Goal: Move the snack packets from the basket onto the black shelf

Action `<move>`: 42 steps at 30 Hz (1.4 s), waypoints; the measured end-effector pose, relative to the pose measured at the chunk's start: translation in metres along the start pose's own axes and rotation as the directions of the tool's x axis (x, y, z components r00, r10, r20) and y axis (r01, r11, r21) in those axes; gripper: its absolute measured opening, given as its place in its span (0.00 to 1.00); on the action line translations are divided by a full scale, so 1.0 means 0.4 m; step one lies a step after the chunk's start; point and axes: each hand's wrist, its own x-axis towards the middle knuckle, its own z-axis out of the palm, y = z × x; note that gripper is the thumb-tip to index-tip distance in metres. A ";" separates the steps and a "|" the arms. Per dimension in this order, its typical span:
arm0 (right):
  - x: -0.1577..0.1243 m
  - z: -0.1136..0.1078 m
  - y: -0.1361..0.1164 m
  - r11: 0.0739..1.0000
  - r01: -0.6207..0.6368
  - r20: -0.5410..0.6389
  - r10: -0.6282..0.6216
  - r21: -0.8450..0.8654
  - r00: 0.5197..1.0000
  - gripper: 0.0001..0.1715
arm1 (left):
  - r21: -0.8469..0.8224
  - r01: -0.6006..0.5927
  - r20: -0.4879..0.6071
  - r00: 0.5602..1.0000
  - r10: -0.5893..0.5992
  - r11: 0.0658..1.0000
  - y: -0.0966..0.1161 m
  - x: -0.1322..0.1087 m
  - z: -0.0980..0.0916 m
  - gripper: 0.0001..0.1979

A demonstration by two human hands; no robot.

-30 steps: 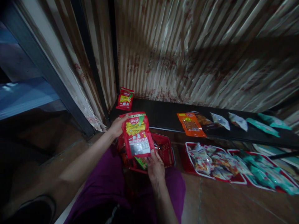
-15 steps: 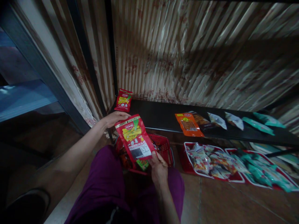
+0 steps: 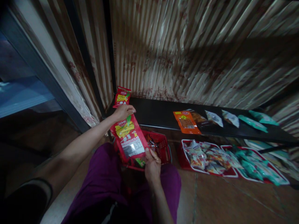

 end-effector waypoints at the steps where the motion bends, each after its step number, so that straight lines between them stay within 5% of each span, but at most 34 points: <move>1: -0.002 0.002 0.002 1.000 0.002 0.008 -0.002 -0.001 1.000 0.23 | -0.035 -0.012 0.001 1.000 0.012 0.999 0.002 0.001 -0.005 0.07; 4: 0.000 -0.004 0.009 1.000 -0.012 0.014 0.012 0.011 1.000 0.22 | -0.290 0.005 -0.066 0.998 -0.025 0.957 -0.010 -0.001 -0.023 0.07; 9: 0.030 -0.024 0.013 0.996 0.012 -0.025 -0.010 0.088 1.000 0.20 | -0.655 0.116 -0.205 0.923 -0.324 0.746 -0.069 -0.048 -0.019 0.25; 12: 0.051 -0.026 0.016 0.992 -0.005 -0.060 0.012 0.126 0.998 0.17 | -0.725 0.275 -0.042 0.897 -0.440 0.631 -0.079 -0.106 0.022 0.18; 15: 0.062 -0.021 0.022 0.986 -0.027 -0.079 0.041 0.166 0.996 0.16 | -0.763 0.372 0.162 0.902 -0.401 0.529 -0.067 -0.159 0.083 0.13; 21: 0.058 -0.013 0.030 0.987 -0.014 -0.056 0.023 0.162 0.998 0.13 | -0.834 0.324 0.038 0.841 -0.540 0.447 -0.059 -0.182 0.184 0.12; 32: 0.074 0.011 -0.045 0.997 0.051 -0.004 -0.052 -0.052 0.999 0.22 | -0.837 0.304 0.013 0.842 -0.539 0.454 -0.080 -0.184 0.185 0.11; 39: 0.106 0.047 -0.042 0.984 0.170 -0.222 -0.155 0.049 0.963 0.18 | -0.909 0.275 0.111 0.885 -0.453 0.314 -0.051 -0.230 0.230 0.14; 42: 0.105 0.053 -0.040 0.983 0.164 -0.222 -0.142 0.083 0.965 0.18 | -0.918 0.259 0.109 0.892 -0.438 0.299 -0.046 -0.254 0.250 0.15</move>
